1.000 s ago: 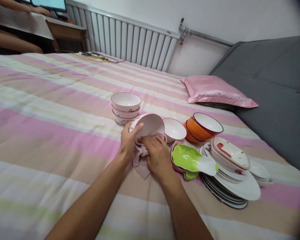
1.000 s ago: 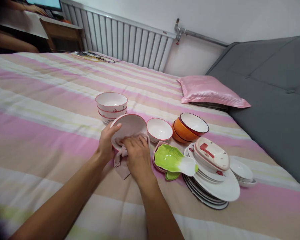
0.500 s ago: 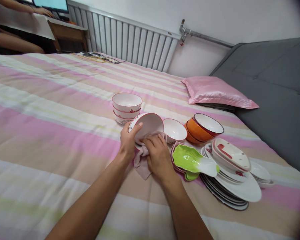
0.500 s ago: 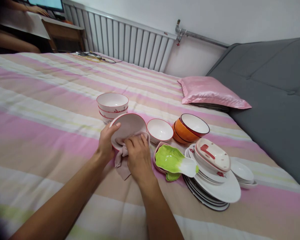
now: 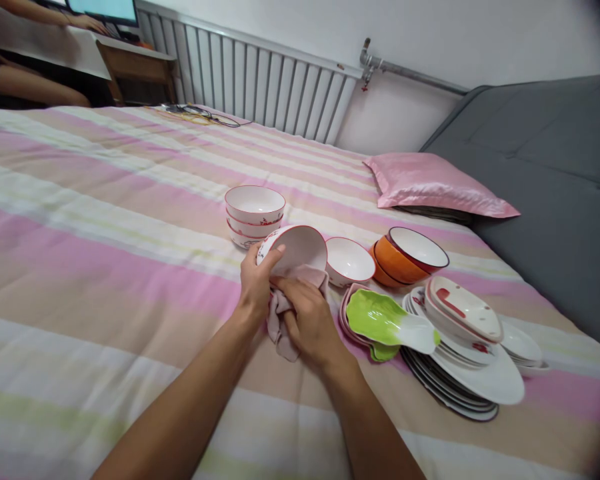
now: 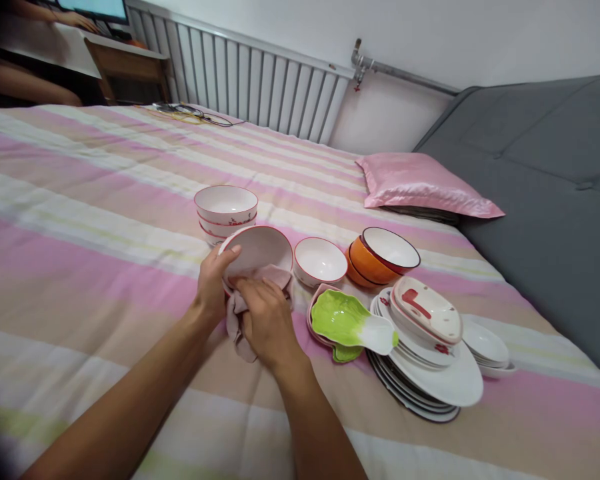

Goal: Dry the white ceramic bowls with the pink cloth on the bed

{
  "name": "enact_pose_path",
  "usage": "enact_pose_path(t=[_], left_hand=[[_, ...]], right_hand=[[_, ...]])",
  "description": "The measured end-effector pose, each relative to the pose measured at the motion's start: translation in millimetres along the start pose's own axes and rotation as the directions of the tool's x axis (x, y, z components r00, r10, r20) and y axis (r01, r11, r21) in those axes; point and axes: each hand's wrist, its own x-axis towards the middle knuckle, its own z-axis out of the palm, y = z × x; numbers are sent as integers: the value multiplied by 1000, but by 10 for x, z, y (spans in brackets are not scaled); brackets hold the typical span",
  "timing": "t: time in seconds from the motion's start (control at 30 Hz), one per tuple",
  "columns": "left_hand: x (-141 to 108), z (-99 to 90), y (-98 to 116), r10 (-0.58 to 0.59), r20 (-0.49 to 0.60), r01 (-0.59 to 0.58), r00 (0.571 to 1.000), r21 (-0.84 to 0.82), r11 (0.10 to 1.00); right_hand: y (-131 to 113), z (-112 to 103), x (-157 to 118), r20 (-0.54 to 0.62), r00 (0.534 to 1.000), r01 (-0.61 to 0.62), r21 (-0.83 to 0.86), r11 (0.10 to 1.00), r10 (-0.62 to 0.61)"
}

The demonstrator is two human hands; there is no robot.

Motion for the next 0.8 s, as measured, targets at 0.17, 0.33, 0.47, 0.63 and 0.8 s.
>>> enact_pose_path(t=[0.17,0.33,0.47,0.63,0.8], left_hand=[[-9,14,15,4,6,-4,1000,-4,1000],[-27,33,41,-12,21,12,1000,-11,1000],[-24,46,37,-39,32,40,999,-47,998],[-14,46,36,-83,47,85,995,-36,996],[13,10,65,-116,106,123,988,-61,991]], right_hand=[[-2,12,-1,-6,1000,16,-1,1000,-16],[22,-27,3,20,1000,-13,-115,993,15],[72,-64,-2,12,999,-43,-191,981,46],[111,-86,-15,-13,998,-69,-222,972,68],[119,-86,-25,-29,999,-22,-212,977,16]])
